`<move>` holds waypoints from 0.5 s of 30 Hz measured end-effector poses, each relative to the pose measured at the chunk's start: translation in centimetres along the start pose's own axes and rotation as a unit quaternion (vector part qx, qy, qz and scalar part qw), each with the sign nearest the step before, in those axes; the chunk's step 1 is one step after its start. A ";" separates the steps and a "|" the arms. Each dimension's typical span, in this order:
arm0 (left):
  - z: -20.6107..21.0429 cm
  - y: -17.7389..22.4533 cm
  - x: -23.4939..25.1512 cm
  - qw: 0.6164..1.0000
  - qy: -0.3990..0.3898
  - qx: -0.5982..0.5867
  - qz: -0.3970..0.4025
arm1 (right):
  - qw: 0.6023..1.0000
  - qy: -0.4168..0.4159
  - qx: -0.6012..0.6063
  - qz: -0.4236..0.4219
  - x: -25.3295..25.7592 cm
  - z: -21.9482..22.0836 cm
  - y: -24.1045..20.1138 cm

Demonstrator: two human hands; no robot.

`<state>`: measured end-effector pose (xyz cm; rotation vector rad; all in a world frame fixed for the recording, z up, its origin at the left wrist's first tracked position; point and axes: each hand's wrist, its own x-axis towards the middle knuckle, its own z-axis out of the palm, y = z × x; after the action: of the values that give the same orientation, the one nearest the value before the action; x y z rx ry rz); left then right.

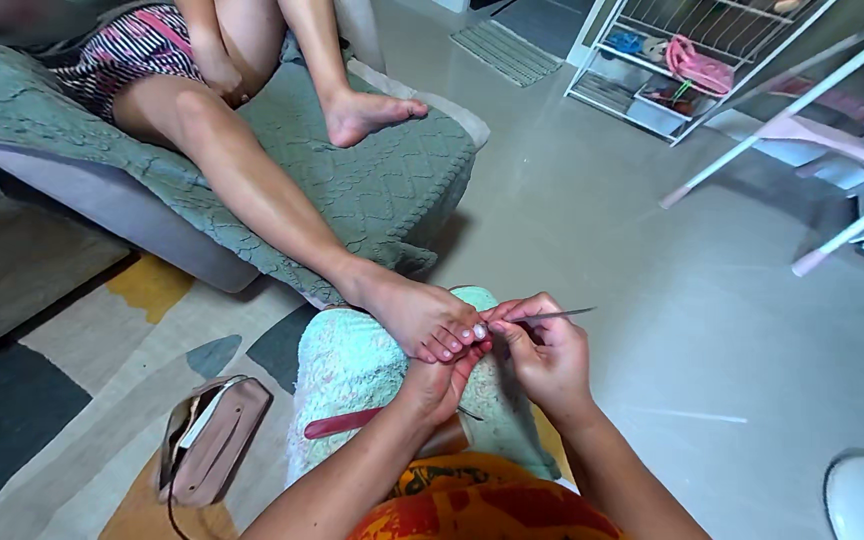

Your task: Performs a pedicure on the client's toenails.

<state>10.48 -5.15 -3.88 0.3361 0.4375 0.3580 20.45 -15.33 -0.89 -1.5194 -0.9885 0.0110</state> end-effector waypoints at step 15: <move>-0.3 0.1 0.3 0.990 -0.081 -0.116 -0.032 | 0.867 -0.392 -0.226 0.209 -2.4 -9.3 1.2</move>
<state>10.53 -4.84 -4.21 0.1234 0.2443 0.3128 24.56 -24.10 -0.90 -2.2139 -1.3225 0.8157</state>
